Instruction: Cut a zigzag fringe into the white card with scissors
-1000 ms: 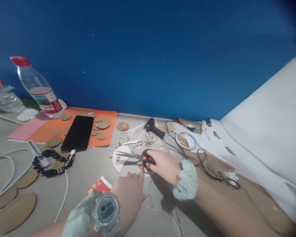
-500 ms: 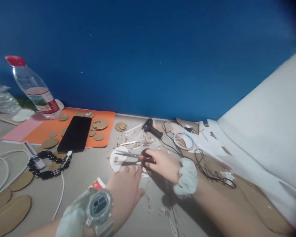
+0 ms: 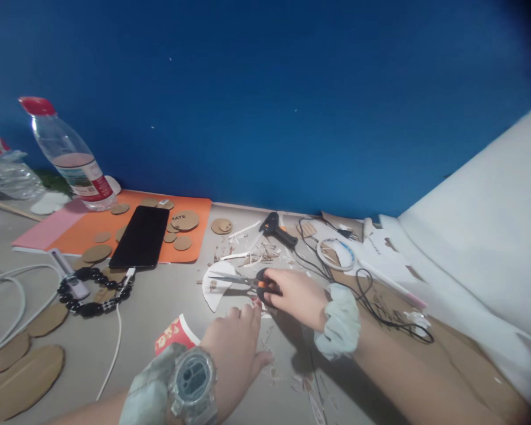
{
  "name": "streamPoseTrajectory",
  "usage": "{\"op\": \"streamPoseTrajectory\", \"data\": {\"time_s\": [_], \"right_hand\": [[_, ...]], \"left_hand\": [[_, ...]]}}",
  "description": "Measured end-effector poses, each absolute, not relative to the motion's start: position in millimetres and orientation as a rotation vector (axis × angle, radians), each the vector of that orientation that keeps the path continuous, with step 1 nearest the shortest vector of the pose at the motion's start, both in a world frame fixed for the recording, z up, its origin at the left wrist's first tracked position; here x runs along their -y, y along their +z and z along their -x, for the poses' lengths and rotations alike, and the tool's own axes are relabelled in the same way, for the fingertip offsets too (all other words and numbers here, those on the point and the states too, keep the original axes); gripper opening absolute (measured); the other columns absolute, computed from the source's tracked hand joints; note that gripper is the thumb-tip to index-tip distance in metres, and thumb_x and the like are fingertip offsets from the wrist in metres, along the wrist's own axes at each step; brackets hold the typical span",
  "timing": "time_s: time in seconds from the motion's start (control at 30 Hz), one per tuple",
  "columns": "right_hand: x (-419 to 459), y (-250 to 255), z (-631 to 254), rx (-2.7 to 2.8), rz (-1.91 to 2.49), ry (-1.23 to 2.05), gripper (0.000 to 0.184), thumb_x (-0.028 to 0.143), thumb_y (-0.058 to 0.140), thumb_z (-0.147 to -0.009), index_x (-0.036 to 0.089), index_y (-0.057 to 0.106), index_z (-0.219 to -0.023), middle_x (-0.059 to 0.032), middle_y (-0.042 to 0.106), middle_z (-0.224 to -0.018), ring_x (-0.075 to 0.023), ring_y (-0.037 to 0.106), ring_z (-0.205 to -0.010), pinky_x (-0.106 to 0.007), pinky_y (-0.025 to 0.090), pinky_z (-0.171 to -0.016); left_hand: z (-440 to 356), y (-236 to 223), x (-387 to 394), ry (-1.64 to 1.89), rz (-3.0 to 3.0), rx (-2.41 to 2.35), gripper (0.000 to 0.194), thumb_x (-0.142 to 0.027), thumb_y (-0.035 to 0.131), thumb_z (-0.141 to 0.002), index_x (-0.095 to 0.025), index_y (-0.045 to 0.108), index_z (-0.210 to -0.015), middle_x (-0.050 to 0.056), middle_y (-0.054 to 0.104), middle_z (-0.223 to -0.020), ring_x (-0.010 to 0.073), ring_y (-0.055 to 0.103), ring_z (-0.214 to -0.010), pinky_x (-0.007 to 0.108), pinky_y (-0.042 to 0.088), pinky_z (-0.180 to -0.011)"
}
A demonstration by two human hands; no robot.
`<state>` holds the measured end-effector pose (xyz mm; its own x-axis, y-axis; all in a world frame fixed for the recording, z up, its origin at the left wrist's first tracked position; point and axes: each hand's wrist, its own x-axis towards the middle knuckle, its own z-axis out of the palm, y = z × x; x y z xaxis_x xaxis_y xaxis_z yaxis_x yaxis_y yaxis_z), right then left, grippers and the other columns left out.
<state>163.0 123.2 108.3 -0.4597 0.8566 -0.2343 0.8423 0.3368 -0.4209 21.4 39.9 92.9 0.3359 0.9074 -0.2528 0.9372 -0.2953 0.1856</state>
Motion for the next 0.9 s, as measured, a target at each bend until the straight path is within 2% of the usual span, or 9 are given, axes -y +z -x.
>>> {"op": "streamPoseTrajectory", "data": {"time_s": [0.33, 0.6, 0.8, 0.87, 0.9], "right_hand": [[-121.2, 110.6, -159.2, 2.576, 1.611, 0.77, 0.002, 0.02, 0.058, -0.075, 0.021, 0.057, -0.076, 0.0006, 0.068, -0.077, -0.016, 0.057, -0.067, -0.023, 0.026, -0.052], [-124.1, 110.9, -170.7, 2.557, 1.619, 0.753, 0.003, 0.02, 0.057, -0.075, 0.021, 0.054, -0.074, 0.0034, 0.059, -0.064, -0.0124, 0.05, -0.056, -0.023, 0.025, -0.05], [-131.3, 115.0, -178.9, 2.574, 1.528, 0.779, 0.005, 0.02, 0.054, -0.076, 0.021, 0.05, -0.073, 0.0048, 0.053, -0.062, -0.0114, 0.046, -0.055, -0.023, 0.027, -0.051], [-133.3, 115.5, -177.7, 2.588, 1.496, 0.8, 0.005, 0.02, 0.055, -0.076, 0.021, 0.051, -0.073, 0.0054, 0.053, -0.061, -0.011, 0.045, -0.054, -0.022, 0.027, -0.05], [-133.7, 115.4, -176.5, 2.594, 1.486, 0.808, 0.005, 0.019, 0.055, -0.075, 0.021, 0.052, -0.073, 0.0058, 0.053, -0.061, -0.0108, 0.045, -0.054, -0.022, 0.027, -0.05]], "left_hand": [[-24.6, 90.6, -42.8, -0.284, -2.291, -1.659, 0.061, -0.044, 0.055, -0.083, -0.012, 0.045, -0.134, 0.017, 0.061, -0.112, 0.0304, 0.062, -0.091, 0.034, 0.051, -0.062], [-18.7, 105.7, -42.6, -0.171, -2.305, -1.606, 0.064, -0.041, 0.056, -0.082, -0.015, 0.039, -0.139, 0.013, 0.066, -0.099, 0.0302, 0.063, -0.085, 0.037, 0.051, -0.061], [-9.9, 124.6, -51.3, -0.076, -2.308, -1.637, 0.038, -0.025, 0.048, -0.087, -0.02, 0.056, -0.124, 0.009, 0.067, -0.1, 0.0264, 0.064, -0.087, 0.034, 0.049, -0.064], [-8.8, 119.2, -49.9, -0.118, -2.318, -1.671, 0.048, -0.026, 0.05, -0.086, -0.018, 0.047, -0.134, 0.012, 0.066, -0.103, 0.0277, 0.064, -0.087, 0.034, 0.048, -0.061], [-9.0, 114.5, -48.2, -0.142, -2.329, -1.666, 0.057, -0.033, 0.054, -0.084, -0.017, 0.041, -0.138, 0.013, 0.065, -0.104, 0.0286, 0.064, -0.086, 0.035, 0.048, -0.06]]}}
